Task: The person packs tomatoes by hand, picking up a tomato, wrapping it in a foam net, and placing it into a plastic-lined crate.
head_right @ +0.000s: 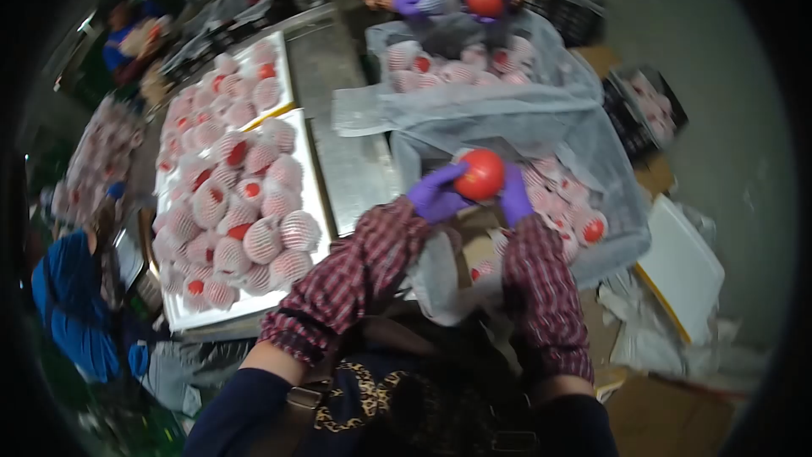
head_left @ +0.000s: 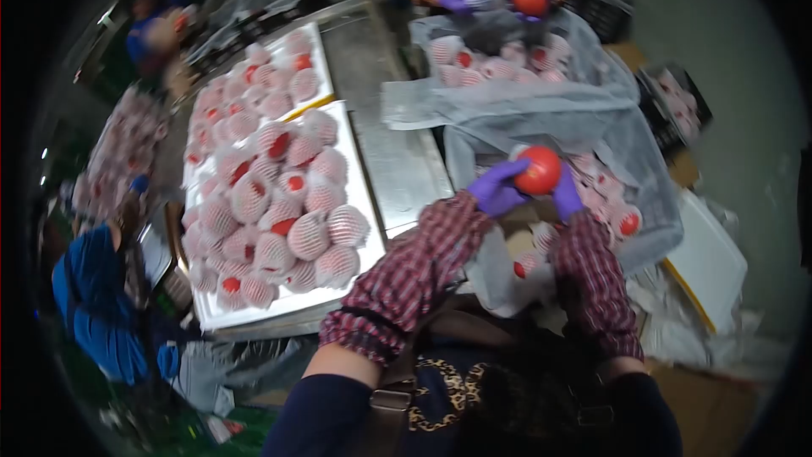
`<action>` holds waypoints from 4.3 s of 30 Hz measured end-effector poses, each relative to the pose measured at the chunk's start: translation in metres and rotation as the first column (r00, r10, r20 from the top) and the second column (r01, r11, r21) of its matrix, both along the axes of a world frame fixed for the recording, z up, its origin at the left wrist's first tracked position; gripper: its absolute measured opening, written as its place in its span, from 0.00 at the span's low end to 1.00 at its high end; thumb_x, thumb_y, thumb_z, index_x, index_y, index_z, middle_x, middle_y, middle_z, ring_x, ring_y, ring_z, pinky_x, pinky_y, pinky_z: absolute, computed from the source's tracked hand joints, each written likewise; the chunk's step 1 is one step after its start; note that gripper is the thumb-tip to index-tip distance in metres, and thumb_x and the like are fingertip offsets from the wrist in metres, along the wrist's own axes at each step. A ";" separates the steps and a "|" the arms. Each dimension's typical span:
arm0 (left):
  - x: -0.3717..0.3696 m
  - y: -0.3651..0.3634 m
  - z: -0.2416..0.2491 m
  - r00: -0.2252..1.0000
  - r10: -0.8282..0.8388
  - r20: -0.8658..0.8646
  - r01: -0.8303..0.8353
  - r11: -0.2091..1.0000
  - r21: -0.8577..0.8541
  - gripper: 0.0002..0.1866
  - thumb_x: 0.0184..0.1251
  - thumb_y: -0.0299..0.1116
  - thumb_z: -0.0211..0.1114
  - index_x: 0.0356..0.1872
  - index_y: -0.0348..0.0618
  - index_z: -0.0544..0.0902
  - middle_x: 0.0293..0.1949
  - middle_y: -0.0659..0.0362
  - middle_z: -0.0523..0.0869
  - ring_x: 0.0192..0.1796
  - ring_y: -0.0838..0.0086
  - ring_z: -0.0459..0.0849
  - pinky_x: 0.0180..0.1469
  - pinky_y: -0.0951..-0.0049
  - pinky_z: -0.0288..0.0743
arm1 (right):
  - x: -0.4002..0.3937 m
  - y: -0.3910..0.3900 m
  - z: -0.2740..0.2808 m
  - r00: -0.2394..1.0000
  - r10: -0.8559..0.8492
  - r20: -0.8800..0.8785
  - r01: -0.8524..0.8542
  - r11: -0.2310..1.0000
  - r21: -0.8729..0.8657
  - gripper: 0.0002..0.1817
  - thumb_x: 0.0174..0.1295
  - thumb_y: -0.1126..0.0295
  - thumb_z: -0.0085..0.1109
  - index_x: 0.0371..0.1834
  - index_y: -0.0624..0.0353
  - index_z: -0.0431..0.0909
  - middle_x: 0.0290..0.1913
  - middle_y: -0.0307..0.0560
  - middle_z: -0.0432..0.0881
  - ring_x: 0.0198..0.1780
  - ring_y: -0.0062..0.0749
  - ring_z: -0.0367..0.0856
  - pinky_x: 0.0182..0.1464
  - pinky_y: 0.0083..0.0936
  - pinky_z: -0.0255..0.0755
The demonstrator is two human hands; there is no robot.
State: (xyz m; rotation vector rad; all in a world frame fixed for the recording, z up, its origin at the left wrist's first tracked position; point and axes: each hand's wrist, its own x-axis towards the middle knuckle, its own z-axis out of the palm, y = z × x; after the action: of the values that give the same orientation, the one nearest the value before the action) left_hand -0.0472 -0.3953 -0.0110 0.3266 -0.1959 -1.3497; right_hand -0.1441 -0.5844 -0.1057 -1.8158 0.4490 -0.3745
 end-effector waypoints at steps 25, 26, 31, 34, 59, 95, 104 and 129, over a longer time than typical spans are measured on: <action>0.002 -0.005 0.005 0.729 0.213 0.651 -0.463 0.854 0.238 0.22 0.59 0.34 0.61 0.51 0.34 0.70 0.44 0.57 0.78 0.40 0.76 0.79 0.39 0.76 0.74 | 0.013 0.047 0.090 0.969 -0.125 0.212 -0.119 0.514 0.849 0.32 0.55 0.40 0.47 0.53 0.55 0.65 0.41 0.50 0.76 0.35 0.33 0.75 0.31 0.25 0.68; -0.003 -0.004 0.017 0.695 0.265 0.668 -0.476 0.866 0.151 0.24 0.53 0.30 0.66 0.51 0.33 0.70 0.42 0.55 0.79 0.38 0.74 0.81 0.40 0.76 0.76 | 0.013 0.044 0.086 0.977 -0.109 0.185 -0.108 0.496 0.862 0.32 0.55 0.39 0.47 0.52 0.54 0.66 0.41 0.49 0.76 0.35 0.33 0.75 0.31 0.26 0.69; -0.009 -0.002 0.023 0.633 0.136 0.762 -0.388 0.908 0.160 0.30 0.50 0.34 0.69 0.54 0.36 0.69 0.48 0.57 0.77 0.48 0.74 0.77 0.53 0.73 0.68 | 0.021 0.053 0.080 0.966 -0.240 0.093 0.043 0.507 0.861 0.33 0.55 0.37 0.44 0.53 0.52 0.66 0.44 0.48 0.75 0.40 0.35 0.76 0.36 0.31 0.72; -0.006 -0.004 0.019 0.655 0.156 0.740 -0.378 0.915 0.142 0.29 0.51 0.35 0.68 0.54 0.37 0.69 0.48 0.57 0.77 0.48 0.73 0.77 0.52 0.73 0.70 | 0.022 0.053 0.074 0.984 -0.174 0.029 0.074 0.555 0.828 0.32 0.58 0.39 0.43 0.55 0.53 0.66 0.47 0.47 0.74 0.44 0.34 0.76 0.43 0.30 0.73; 0.013 -0.005 -0.006 0.954 0.140 0.265 -0.234 0.900 0.367 0.25 0.60 0.46 0.58 0.53 0.42 0.69 0.44 0.53 0.79 0.38 0.66 0.83 0.37 0.71 0.80 | 0.016 0.075 0.090 0.968 -0.098 0.233 0.073 0.991 0.115 0.22 0.59 0.59 0.56 0.52 0.63 0.71 0.30 0.37 0.76 0.30 0.13 0.68 0.33 0.13 0.68; 0.014 -0.013 -0.020 0.959 0.017 0.284 -0.140 0.897 0.419 0.23 0.67 0.49 0.47 0.58 0.49 0.65 0.49 0.53 0.76 0.45 0.66 0.79 0.45 0.71 0.75 | -0.023 -0.251 0.219 0.595 -0.666 0.451 -0.003 0.559 0.829 0.21 0.64 0.61 0.45 0.53 0.67 0.63 0.51 0.53 0.70 0.51 0.39 0.74 0.52 0.31 0.73; 0.012 -0.010 -0.010 0.942 0.138 0.306 -0.280 0.826 0.488 0.20 0.68 0.43 0.44 0.59 0.49 0.66 0.52 0.55 0.74 0.50 0.72 0.75 0.48 0.76 0.71 | -0.004 -0.132 0.182 0.890 0.167 -0.424 -0.097 0.979 0.182 0.15 0.60 0.58 0.50 0.34 0.59 0.79 0.27 0.38 0.78 0.23 0.19 0.72 0.28 0.17 0.70; -0.001 -0.011 0.000 0.963 -0.114 0.245 -0.025 0.865 0.501 0.23 0.62 0.48 0.56 0.56 0.52 0.69 0.54 0.61 0.72 0.52 0.73 0.73 0.52 0.69 0.68 | -0.011 0.058 0.133 0.980 -0.197 -0.006 0.170 0.861 -0.479 0.34 0.48 0.54 0.63 0.57 0.59 0.65 0.50 0.56 0.74 0.50 0.43 0.75 0.51 0.30 0.68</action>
State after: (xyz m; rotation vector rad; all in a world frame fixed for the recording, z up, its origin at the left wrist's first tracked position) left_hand -0.0477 -0.4068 -0.0106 0.9540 -0.0720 -1.3876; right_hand -0.1552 -0.5268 0.0273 -2.2754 0.6116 -0.6106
